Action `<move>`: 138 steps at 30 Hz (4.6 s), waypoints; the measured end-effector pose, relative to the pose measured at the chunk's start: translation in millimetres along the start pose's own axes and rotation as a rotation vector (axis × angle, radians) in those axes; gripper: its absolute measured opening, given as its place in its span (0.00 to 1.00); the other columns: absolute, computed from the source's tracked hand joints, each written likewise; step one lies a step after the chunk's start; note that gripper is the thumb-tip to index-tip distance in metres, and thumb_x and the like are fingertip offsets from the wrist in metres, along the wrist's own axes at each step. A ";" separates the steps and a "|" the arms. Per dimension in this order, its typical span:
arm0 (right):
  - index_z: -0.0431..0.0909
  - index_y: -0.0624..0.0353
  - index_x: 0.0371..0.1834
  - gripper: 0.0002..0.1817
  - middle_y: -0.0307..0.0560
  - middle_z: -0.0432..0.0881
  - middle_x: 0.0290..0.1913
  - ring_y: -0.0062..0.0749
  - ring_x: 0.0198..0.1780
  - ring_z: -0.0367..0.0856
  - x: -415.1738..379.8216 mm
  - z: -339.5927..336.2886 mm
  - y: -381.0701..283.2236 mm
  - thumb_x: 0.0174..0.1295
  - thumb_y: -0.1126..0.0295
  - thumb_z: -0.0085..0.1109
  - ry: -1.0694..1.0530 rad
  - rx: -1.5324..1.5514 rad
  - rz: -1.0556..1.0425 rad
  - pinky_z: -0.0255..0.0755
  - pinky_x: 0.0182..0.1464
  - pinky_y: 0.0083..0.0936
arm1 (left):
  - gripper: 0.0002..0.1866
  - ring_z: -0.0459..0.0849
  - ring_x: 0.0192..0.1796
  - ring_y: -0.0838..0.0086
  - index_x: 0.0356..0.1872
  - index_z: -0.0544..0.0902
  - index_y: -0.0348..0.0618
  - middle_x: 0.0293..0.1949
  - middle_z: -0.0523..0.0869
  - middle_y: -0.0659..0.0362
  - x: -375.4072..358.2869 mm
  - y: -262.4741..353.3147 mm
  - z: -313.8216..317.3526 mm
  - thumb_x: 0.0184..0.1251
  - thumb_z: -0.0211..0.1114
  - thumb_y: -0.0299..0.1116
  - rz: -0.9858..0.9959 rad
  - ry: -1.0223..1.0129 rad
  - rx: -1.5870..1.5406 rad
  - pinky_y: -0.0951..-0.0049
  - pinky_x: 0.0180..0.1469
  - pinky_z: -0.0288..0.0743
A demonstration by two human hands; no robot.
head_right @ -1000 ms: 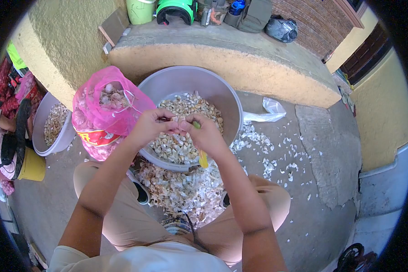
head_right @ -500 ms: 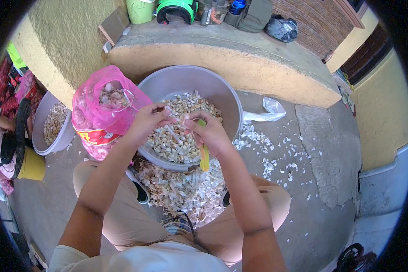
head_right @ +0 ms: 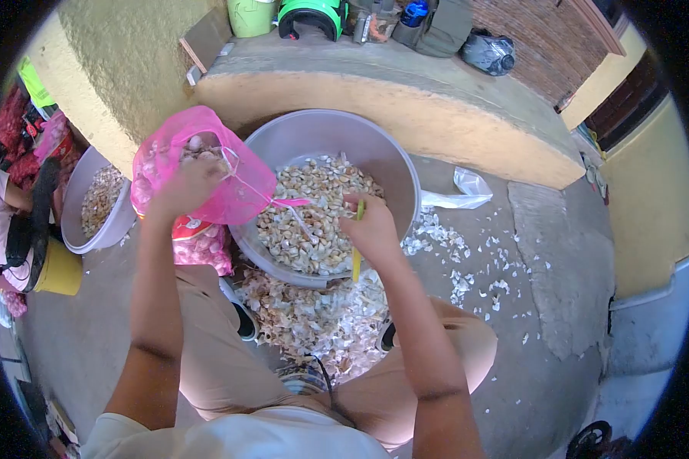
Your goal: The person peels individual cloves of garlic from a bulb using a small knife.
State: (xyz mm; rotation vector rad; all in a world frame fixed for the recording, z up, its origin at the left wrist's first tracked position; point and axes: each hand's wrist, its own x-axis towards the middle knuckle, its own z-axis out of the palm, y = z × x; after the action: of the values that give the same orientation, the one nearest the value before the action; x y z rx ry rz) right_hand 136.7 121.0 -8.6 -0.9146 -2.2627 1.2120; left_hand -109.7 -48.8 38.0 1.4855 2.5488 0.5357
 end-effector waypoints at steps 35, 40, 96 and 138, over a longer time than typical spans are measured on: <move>0.67 0.64 0.48 0.18 0.58 0.70 0.38 0.52 0.39 0.71 26.8 -25.4 -58.3 0.52 0.76 0.48 -0.290 -0.276 -0.151 0.66 0.41 0.37 | 0.18 0.79 0.37 0.66 0.40 0.77 0.38 0.37 0.80 0.48 177.0 -193.0 79.3 0.61 0.45 0.40 -0.513 -0.217 0.127 0.68 0.36 0.72; 0.67 0.64 0.47 0.18 0.58 0.71 0.37 0.52 0.39 0.72 41.8 -17.8 -50.2 0.51 0.75 0.49 -0.301 -0.274 -0.157 0.66 0.41 0.37 | 0.18 0.80 0.35 0.68 0.39 0.77 0.39 0.35 0.80 0.50 178.4 -186.4 73.8 0.62 0.45 0.42 -0.511 -0.270 0.072 0.70 0.33 0.72; 0.76 0.62 0.26 0.12 0.39 0.74 0.18 0.17 0.13 0.66 -60.9 35.4 -43.0 0.54 0.63 0.58 -0.467 0.654 0.362 0.60 0.14 0.14 | 0.20 0.58 0.09 0.84 0.28 0.73 0.44 0.13 0.71 0.61 -82.9 83.1 83.1 0.64 0.45 0.51 -0.508 -0.457 -1.698 0.83 0.09 0.45; 0.74 0.59 0.35 0.14 0.48 0.75 0.34 0.36 0.38 0.75 -44.9 7.9 -56.4 0.43 0.70 0.60 -0.218 0.097 -0.135 0.67 0.41 0.26 | 0.20 0.68 0.13 0.84 0.37 0.70 0.46 0.19 0.75 0.61 -57.2 83.4 89.0 0.66 0.35 0.49 -0.131 -0.448 -1.410 0.85 0.10 0.55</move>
State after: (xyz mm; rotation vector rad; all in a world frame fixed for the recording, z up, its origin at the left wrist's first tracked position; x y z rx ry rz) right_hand 143.2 61.6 32.5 -0.6081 -2.3644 1.4049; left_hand 13.2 -40.2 -16.5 0.7187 1.2413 1.3485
